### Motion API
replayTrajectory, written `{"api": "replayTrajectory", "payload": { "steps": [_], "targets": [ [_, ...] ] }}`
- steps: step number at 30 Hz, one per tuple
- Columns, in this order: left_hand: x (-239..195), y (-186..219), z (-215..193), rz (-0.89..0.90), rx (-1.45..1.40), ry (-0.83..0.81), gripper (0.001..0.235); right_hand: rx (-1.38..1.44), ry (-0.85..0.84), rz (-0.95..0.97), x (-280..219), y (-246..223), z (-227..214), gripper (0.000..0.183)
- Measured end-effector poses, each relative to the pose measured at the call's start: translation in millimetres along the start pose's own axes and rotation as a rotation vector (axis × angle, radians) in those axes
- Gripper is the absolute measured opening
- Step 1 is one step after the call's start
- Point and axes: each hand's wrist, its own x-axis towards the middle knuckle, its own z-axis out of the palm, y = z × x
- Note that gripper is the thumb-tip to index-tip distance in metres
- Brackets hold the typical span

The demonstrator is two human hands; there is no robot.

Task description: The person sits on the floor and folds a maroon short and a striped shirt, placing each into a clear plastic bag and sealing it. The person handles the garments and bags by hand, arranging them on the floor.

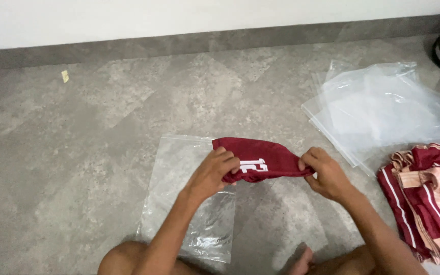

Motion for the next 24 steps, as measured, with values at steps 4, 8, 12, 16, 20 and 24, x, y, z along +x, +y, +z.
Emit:
{"api": "replayTrajectory", "payload": {
  "steps": [4,8,12,16,20,24],
  "targets": [
    [-26.1,-57.5,128.9,0.145,0.452,0.077,0.016,-0.530,0.001,0.068,-62.8,56.3,92.4,0.014],
    [-39.9,-79.6,198.2,0.108,0.718,0.121,0.011,-0.717,-0.198,0.231,-109.4,70.3,150.6,0.020],
    [-33.3,-22.4,176.2,-0.020,0.515,0.240,0.034,-0.669,-0.466,0.390,-124.2,68.1,173.8,0.038],
    [-21.9,-13.1,184.3,-0.440,0.118,0.369,0.046,-0.110,-0.595,0.184,-113.7,-0.6,152.0,0.036],
    [13.3,-5.5,179.0,-0.731,-0.064,0.354,0.080,0.477,-0.307,0.243,-75.8,-44.6,114.3,0.016],
    [45.6,-19.4,206.7,-0.698,0.143,0.287,0.087,0.120,-0.293,0.238,-71.3,-5.5,149.5,0.021]
  ]
}}
